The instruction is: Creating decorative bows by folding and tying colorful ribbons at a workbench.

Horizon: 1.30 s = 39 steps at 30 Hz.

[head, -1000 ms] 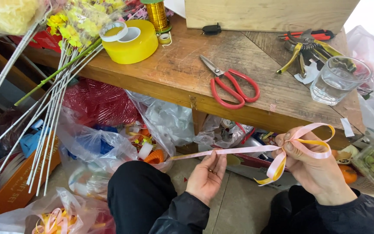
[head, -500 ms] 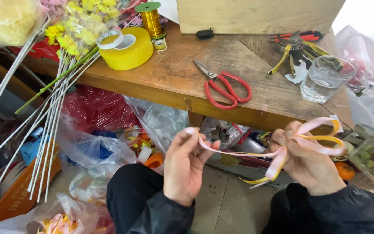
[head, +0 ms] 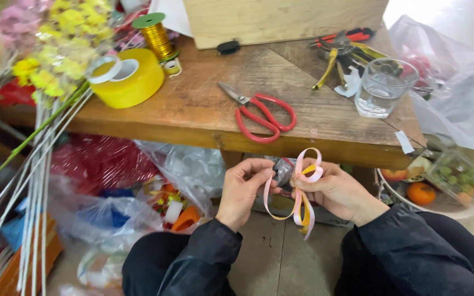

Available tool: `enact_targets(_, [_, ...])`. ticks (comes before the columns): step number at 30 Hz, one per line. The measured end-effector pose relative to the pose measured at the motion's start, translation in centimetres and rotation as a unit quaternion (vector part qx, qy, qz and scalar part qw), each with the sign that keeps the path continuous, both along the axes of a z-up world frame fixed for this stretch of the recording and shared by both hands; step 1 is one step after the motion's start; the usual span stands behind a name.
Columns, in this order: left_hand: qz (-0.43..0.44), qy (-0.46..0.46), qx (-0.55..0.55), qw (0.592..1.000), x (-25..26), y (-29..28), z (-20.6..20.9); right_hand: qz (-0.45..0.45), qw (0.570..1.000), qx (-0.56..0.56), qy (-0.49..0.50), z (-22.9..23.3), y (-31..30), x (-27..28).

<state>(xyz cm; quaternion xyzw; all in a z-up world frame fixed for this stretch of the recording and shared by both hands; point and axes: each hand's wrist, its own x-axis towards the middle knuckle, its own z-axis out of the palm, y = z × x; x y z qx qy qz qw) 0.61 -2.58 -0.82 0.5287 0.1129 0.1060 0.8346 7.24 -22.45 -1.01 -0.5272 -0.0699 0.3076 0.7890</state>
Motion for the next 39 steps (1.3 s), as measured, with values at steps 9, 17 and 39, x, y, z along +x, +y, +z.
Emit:
enact_targets(9, [-0.057,0.014,-0.075,0.995,0.0,1.9,-0.4,0.014,0.998,-0.053,-0.007,-0.9,1.4,1.9])
enact_targets(17, [-0.060,-0.007,-0.040,0.997,-1.0,2.6,-2.2,0.027,0.998,-0.058,0.018,-1.9,2.1,2.0])
enact_targets(39, [-0.119,-0.067,-0.037,0.990,-1.2,2.0,-2.5,0.063,0.989,0.021,0.131,-2.9,3.1,1.7])
